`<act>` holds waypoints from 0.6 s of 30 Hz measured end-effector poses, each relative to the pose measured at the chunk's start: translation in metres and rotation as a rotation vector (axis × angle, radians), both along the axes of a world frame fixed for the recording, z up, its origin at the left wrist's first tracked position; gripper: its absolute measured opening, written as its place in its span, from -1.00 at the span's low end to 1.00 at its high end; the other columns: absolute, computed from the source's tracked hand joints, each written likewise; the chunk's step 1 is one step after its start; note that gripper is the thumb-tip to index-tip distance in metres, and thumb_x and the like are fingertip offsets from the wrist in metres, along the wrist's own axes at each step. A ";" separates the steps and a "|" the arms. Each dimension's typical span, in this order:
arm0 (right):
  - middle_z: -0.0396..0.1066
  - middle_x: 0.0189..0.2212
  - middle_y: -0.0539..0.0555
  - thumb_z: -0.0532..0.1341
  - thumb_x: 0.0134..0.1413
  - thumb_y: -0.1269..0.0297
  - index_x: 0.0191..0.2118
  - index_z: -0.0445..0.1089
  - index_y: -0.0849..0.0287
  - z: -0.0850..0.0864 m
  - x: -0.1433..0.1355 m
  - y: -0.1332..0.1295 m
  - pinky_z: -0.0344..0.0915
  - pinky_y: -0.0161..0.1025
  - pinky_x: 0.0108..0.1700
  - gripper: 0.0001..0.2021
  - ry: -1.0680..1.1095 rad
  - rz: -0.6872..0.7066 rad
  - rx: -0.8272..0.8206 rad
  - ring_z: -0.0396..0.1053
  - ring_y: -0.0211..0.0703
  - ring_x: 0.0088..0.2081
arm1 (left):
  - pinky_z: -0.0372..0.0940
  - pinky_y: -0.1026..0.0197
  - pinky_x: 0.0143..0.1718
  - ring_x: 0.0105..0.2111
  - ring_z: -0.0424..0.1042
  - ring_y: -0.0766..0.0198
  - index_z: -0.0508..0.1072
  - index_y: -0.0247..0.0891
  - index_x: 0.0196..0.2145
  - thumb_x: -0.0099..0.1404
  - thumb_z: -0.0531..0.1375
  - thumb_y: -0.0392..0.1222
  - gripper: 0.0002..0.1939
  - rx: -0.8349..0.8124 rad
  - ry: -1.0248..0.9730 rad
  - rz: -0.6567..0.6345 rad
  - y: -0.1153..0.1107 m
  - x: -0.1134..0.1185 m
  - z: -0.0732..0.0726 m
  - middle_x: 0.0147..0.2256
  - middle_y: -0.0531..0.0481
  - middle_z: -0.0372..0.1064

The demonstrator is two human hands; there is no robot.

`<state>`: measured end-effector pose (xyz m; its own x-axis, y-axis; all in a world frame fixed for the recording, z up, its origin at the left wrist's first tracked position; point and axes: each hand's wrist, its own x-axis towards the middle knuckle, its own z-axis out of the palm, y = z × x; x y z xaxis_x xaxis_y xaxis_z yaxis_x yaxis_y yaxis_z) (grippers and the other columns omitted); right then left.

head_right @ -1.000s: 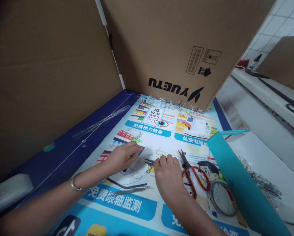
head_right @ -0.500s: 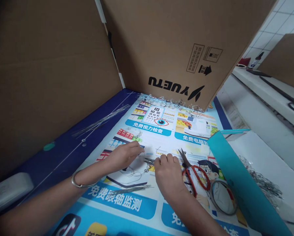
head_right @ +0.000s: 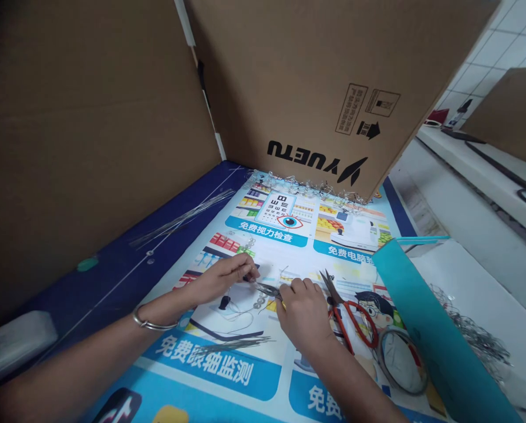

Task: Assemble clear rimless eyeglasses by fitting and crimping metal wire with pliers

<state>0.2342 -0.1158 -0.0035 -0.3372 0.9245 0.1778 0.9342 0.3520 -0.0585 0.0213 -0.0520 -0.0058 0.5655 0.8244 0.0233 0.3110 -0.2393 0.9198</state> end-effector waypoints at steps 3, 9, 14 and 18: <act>0.30 -0.38 0.08 0.08 0.06 0.25 -0.27 0.36 0.12 -0.006 0.001 0.002 0.05 -0.23 -0.22 -0.84 0.061 0.005 0.003 0.20 -0.14 -0.26 | 0.20 0.29 -0.36 -0.40 0.32 0.35 0.27 -0.28 -0.34 0.33 -0.13 -0.06 -0.70 -0.042 -0.053 0.023 0.001 0.000 -0.001 -0.36 -0.01 0.33; 0.32 -0.35 0.07 0.08 0.05 0.28 -0.24 0.36 0.11 -0.011 0.002 0.005 0.10 -0.26 -0.20 -0.83 0.152 0.001 0.003 0.22 -0.15 -0.25 | 0.18 0.31 -0.41 -0.47 0.24 0.38 0.25 -0.29 -0.38 0.32 -0.12 -0.05 -0.70 -0.032 -0.112 0.044 0.003 0.001 -0.005 -0.42 0.02 0.27; 0.33 -0.36 0.06 0.08 0.05 0.28 -0.25 0.36 0.11 -0.014 0.001 0.005 0.12 -0.27 -0.19 -0.83 0.191 0.003 0.001 0.23 -0.16 -0.25 | 0.15 0.32 -0.42 -0.48 0.21 0.39 0.25 -0.30 -0.40 0.32 -0.10 -0.11 -0.74 0.035 -0.088 0.061 0.002 0.001 -0.004 -0.46 0.03 0.24; 0.33 -0.35 0.06 0.09 0.05 0.27 -0.24 0.37 0.11 -0.013 0.000 0.005 0.12 -0.27 -0.18 -0.83 0.209 -0.012 -0.009 0.24 -0.17 -0.24 | 0.12 0.31 -0.41 -0.47 0.20 0.38 0.25 -0.29 -0.41 0.32 -0.10 -0.19 -0.78 0.151 -0.009 0.078 -0.001 0.002 -0.002 -0.47 0.05 0.23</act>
<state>0.2343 -0.1110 -0.0169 -0.2830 0.9299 0.2349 0.9054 0.3398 -0.2544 0.0233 -0.0530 -0.0075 0.4990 0.8526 0.1553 0.3256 -0.3505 0.8781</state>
